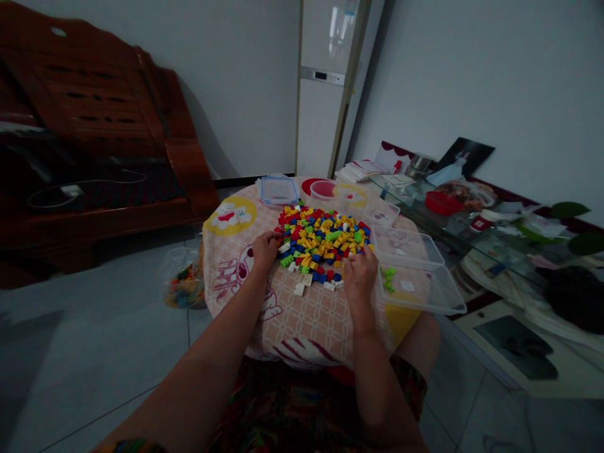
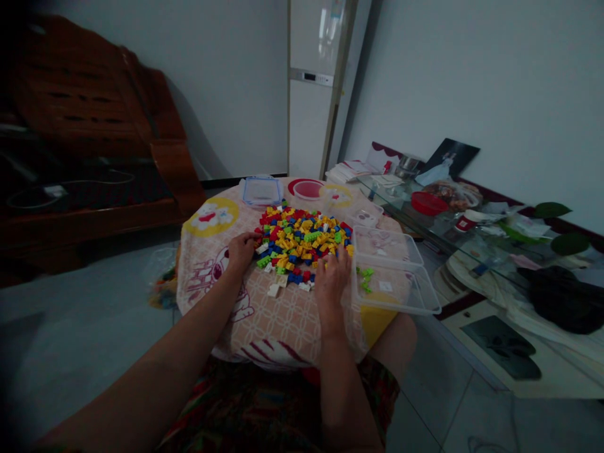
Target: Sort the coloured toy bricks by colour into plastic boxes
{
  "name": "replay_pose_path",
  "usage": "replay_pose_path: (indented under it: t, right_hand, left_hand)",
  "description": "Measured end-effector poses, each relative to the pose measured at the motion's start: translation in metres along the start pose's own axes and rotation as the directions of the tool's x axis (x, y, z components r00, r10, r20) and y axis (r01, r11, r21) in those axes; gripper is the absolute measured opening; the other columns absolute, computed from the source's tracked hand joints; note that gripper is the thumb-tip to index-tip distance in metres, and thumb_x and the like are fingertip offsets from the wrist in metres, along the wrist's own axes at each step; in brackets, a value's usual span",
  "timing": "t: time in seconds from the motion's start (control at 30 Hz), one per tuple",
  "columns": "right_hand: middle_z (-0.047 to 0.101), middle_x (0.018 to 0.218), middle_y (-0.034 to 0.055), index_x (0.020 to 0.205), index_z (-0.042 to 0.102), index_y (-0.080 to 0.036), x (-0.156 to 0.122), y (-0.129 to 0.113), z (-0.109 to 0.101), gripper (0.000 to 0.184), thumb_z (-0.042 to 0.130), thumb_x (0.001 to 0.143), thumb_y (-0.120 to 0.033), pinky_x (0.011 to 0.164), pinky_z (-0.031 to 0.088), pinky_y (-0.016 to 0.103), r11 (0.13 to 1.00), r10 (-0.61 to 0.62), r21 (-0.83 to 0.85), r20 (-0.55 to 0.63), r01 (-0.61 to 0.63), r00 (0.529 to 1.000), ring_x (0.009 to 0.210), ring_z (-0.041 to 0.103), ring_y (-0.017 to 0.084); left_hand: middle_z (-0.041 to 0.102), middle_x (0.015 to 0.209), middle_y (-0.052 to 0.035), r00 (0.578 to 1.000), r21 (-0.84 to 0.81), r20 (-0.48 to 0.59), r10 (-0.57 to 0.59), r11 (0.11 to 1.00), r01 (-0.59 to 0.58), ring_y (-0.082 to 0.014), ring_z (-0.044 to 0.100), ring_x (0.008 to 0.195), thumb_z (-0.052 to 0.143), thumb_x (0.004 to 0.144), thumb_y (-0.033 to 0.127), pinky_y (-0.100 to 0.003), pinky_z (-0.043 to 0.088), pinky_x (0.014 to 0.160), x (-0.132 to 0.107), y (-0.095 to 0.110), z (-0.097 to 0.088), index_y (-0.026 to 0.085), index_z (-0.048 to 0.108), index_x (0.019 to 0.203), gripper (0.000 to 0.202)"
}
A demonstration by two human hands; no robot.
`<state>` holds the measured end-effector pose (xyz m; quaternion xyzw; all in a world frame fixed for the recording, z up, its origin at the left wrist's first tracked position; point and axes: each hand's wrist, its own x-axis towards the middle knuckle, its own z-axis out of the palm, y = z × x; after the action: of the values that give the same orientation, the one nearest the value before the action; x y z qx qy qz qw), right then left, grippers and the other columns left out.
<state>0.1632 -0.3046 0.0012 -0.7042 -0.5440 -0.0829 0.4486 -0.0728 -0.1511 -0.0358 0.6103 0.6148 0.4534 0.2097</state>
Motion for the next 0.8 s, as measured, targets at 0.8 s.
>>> replay_pose_path:
  t: [0.8]
  right_hand:
    - [0.069, 0.135, 0.0093, 0.121, 0.074, -0.021, -0.015, -0.042, 0.027, 0.036, 0.047, 0.099, -0.015, 0.120, 0.032, 0.047, 0.940, -0.338, 0.088, 0.355, 0.329, 0.872, 0.134, 0.052, 0.026]
  left_hand:
    - [0.080, 0.107, -0.0074, 1.000, -0.030, 0.011, -0.018, 0.999, 0.018, -0.0231, 0.072, 0.100, 0.045, 0.080, 0.017, -0.034, 0.053, 0.097, -0.001, 0.004, -0.002, 0.018, 0.082, 0.100, 0.042]
